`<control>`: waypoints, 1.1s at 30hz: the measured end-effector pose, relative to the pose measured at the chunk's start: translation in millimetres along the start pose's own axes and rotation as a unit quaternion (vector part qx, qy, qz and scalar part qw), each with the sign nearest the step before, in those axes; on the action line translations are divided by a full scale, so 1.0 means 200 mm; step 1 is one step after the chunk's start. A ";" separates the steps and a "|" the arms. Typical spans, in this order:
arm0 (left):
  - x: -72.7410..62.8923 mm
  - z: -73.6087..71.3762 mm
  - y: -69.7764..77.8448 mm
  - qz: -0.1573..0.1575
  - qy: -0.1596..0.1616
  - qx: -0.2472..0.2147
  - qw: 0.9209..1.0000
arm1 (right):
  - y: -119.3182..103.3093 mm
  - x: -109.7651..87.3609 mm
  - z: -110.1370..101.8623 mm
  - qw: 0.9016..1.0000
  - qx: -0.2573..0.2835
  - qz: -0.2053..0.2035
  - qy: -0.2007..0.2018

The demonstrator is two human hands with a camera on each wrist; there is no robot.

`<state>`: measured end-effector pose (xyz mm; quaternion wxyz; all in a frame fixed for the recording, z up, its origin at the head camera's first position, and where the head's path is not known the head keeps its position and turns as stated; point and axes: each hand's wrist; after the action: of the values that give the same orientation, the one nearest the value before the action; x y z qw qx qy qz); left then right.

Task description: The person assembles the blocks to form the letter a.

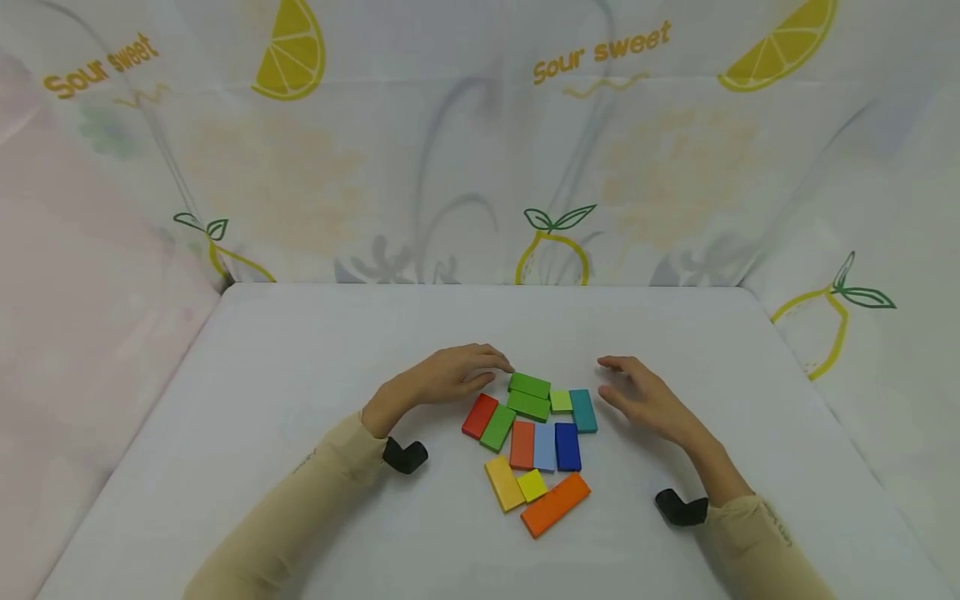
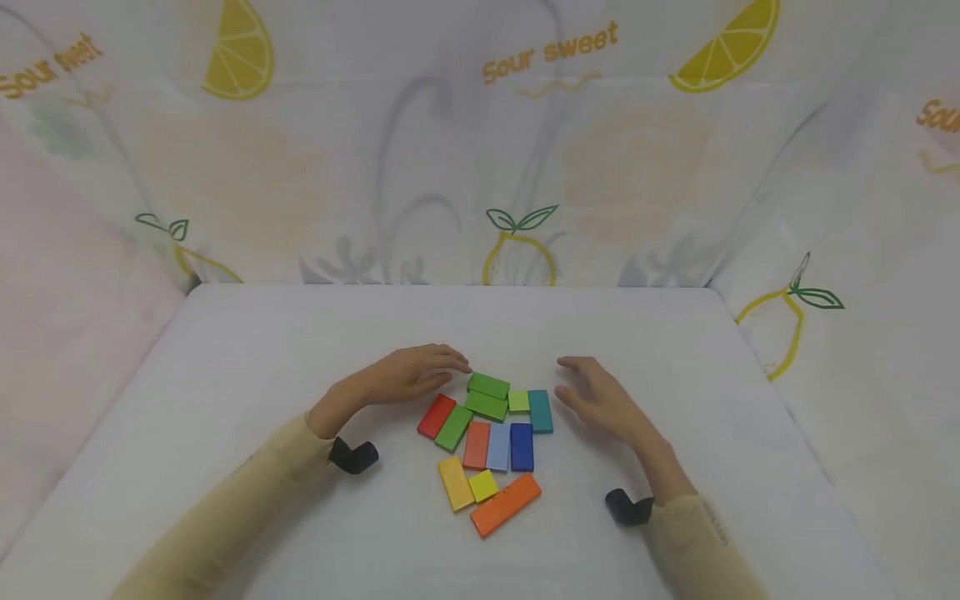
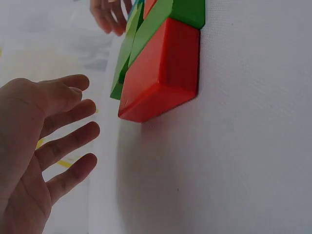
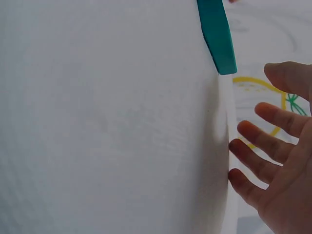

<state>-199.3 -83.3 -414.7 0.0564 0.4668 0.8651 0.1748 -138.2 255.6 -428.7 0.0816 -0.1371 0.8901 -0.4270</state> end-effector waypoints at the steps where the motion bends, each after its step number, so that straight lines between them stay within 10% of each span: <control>1: 0.02 0.01 0.00 0.007 0.001 0.001 1.000 | 0.00 -0.01 0.01 1.000 0.002 -0.003 -0.001; 15: 0.16 0.09 0.00 0.017 -0.030 -0.025 0.999 | -0.02 -0.07 0.05 0.999 0.017 -0.036 -0.010; 33: 0.17 0.09 -0.03 0.032 -0.040 -0.030 0.998 | 0.06 -0.07 0.06 0.996 0.084 -0.028 -0.008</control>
<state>-217.7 -53.1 -432.0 0.0997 0.4990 0.8411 0.1833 -124.2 259.1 -444.9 0.0877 -0.1580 0.8461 -0.5015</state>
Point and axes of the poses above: each hand's wrist, its own x-axis towards the middle knuckle, its own z-axis out of the palm, y = z × x, and after that the axes turned 7 degrees about x, right-handed
